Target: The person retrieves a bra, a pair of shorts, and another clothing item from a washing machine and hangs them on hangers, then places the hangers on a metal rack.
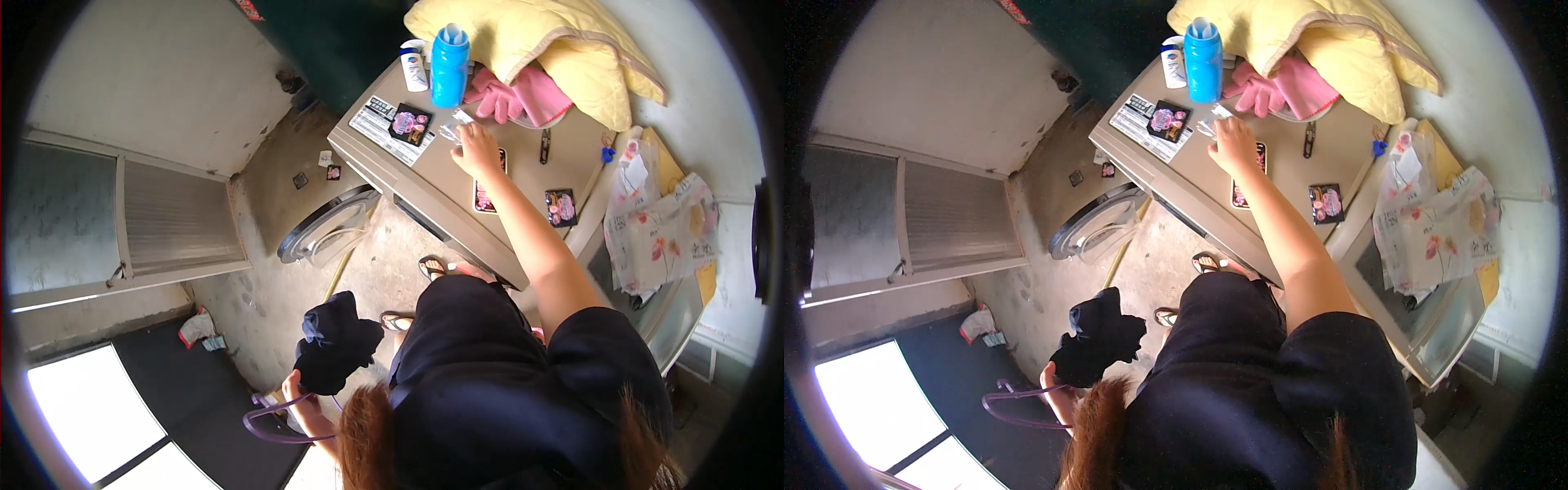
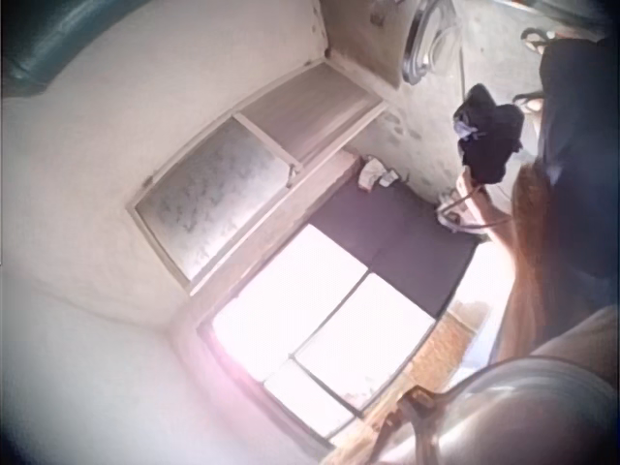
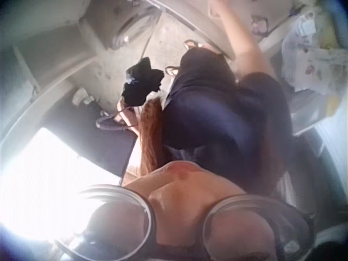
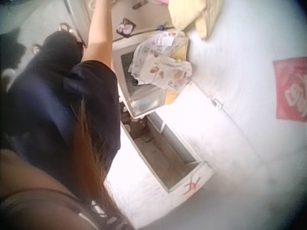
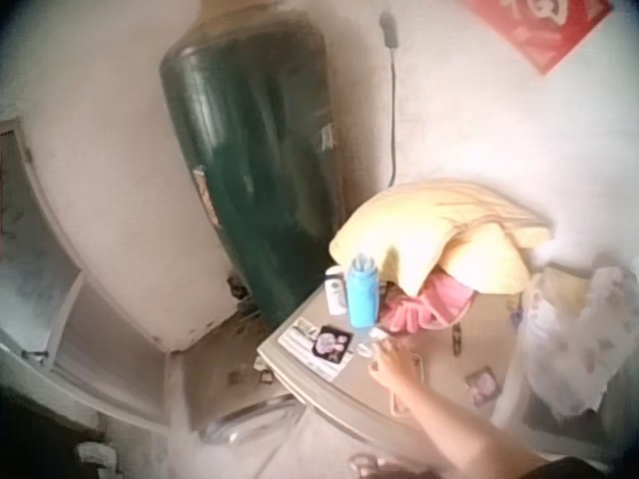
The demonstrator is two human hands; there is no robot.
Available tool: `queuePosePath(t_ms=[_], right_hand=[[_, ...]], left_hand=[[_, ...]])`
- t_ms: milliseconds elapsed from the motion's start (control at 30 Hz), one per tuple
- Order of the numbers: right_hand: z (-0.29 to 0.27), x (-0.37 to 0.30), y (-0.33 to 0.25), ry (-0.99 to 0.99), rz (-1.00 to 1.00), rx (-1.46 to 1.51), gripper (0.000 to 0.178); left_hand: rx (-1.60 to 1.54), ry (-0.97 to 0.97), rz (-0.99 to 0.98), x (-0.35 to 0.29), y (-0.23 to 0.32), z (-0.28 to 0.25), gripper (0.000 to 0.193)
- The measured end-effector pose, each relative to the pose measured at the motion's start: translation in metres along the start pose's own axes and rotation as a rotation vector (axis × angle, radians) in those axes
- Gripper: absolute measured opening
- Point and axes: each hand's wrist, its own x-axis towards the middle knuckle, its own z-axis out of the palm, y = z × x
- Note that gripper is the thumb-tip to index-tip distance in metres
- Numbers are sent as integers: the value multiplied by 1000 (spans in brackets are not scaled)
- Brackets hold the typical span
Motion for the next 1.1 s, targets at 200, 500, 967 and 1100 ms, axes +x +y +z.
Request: queuePosePath(t_ms=[200, 500, 967, 1100], right_hand=[[21, 9, 39, -54, 413, 543, 20], [-65, -5, 108, -145, 926, 1344, 20], [-15, 57, 224, 202, 1361, 1413, 13], [-25, 72, 190, 268, 1349, 1574, 13]], left_hand=[[-62, 54, 22, -16, 3, 4, 31], [-94, 64, 9, -25, -13, 30, 35], [-106, -6, -1, -16, -4, 46, 41], [-118, 6, -2, -22, -3, 39, 43]])
